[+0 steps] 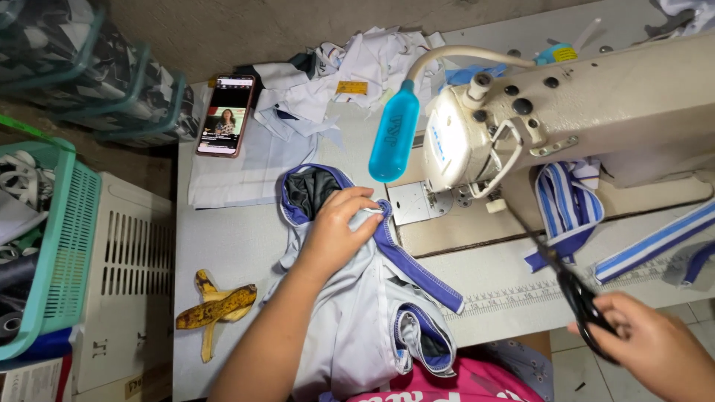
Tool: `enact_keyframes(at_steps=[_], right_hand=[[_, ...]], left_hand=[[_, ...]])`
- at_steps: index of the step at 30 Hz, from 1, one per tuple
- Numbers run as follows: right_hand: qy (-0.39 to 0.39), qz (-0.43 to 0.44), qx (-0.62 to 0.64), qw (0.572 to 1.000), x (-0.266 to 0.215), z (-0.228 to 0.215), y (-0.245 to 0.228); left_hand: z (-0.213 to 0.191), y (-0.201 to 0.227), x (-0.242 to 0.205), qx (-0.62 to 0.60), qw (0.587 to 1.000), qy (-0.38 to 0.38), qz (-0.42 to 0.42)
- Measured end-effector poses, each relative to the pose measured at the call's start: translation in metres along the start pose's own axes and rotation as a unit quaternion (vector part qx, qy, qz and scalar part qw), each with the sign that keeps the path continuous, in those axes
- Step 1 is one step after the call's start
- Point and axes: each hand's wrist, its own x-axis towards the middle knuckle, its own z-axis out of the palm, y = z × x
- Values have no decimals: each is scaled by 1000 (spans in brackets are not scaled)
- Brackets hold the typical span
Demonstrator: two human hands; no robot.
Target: Trimming excess fabric and threads from a white garment with blue trim using scissors at a sewing workstation.
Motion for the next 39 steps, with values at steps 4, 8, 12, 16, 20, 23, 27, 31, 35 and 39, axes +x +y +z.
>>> enact_keyframes(at_steps=[4,8,12,16,20,23,27,31,35,39], right_hand=[[126,-47,-146,980,9,-1,-16],[155,-87,-162,971,27,2,-32],[231,-200,-155,939,55,6,-25],[350,-270,-241,864,56,9,-14],[354,-469,-44,808,26,42,-78],[271,-606,3,748,21,71,-140],[177,-532,-4,828,44,95,-181],[-41,-419,314,851,53,93,-170],[-103,-362,460,804,82,111,-162],[-115,-361,490,785,82,118,-157]], left_hand=[[-7,-1,3,32,999,7,23],[-27,30,-1,71,996,-56,-11],[-39,56,-21,156,962,-225,-17],[-31,48,-45,174,957,-222,62],[-8,48,-64,197,961,-170,92],[11,48,-76,272,948,-118,118],[14,54,-85,253,955,-108,109],[3,60,-82,193,968,-139,75],[-3,56,-45,166,978,-106,74],[5,38,-4,239,962,-58,116]])
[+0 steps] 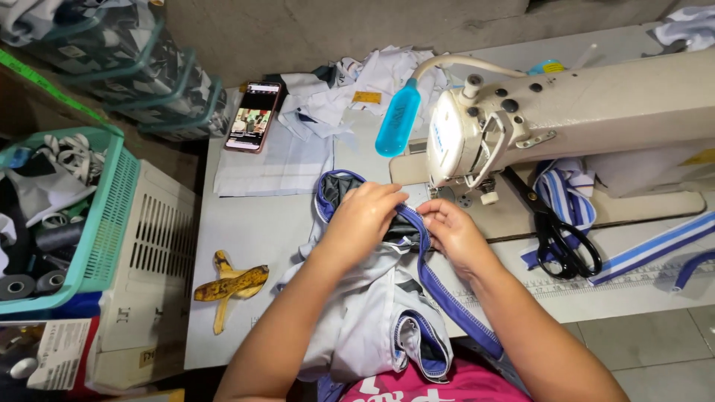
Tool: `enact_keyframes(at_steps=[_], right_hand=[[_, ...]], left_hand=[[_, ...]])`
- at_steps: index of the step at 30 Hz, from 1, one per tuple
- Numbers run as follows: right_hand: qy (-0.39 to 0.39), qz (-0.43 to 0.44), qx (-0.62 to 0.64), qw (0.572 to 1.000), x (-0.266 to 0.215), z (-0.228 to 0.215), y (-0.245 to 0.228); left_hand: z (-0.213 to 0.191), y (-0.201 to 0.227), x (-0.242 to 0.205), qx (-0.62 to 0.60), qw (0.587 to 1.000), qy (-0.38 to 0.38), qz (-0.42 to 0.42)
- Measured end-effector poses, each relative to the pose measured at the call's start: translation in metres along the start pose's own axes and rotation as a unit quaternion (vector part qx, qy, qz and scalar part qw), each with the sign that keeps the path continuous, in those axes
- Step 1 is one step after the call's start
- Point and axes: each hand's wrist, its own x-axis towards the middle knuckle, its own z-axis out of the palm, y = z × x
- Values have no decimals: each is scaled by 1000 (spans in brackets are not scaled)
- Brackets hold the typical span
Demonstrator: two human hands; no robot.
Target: Trimming excess fabric and threads from a white garment with blue trim using scissors at a sewing workstation.
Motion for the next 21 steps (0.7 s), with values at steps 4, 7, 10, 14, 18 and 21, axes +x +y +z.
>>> enact_keyframes(at_steps=[4,7,10,14,18,21], right_hand=[[28,-11,-41,999,-11,5,-14],[25,-61,-117,991,-10,4,-10],[81,-143,-294,942,-18,10,-17],[91,-161,-266,946,-10,0,-5],[72,-98,-118,986,-13,-1,-13],[81,-43,-29,995,-17,5,-19]], left_hand=[[18,-20,16,-30,996,-74,-40],[3,-13,20,-69,991,-88,-73],[-8,-7,22,-84,989,-97,-71],[-8,-8,18,-53,993,-83,-67],[-17,0,19,-63,993,-82,-63],[-18,2,22,-106,988,-87,-68]])
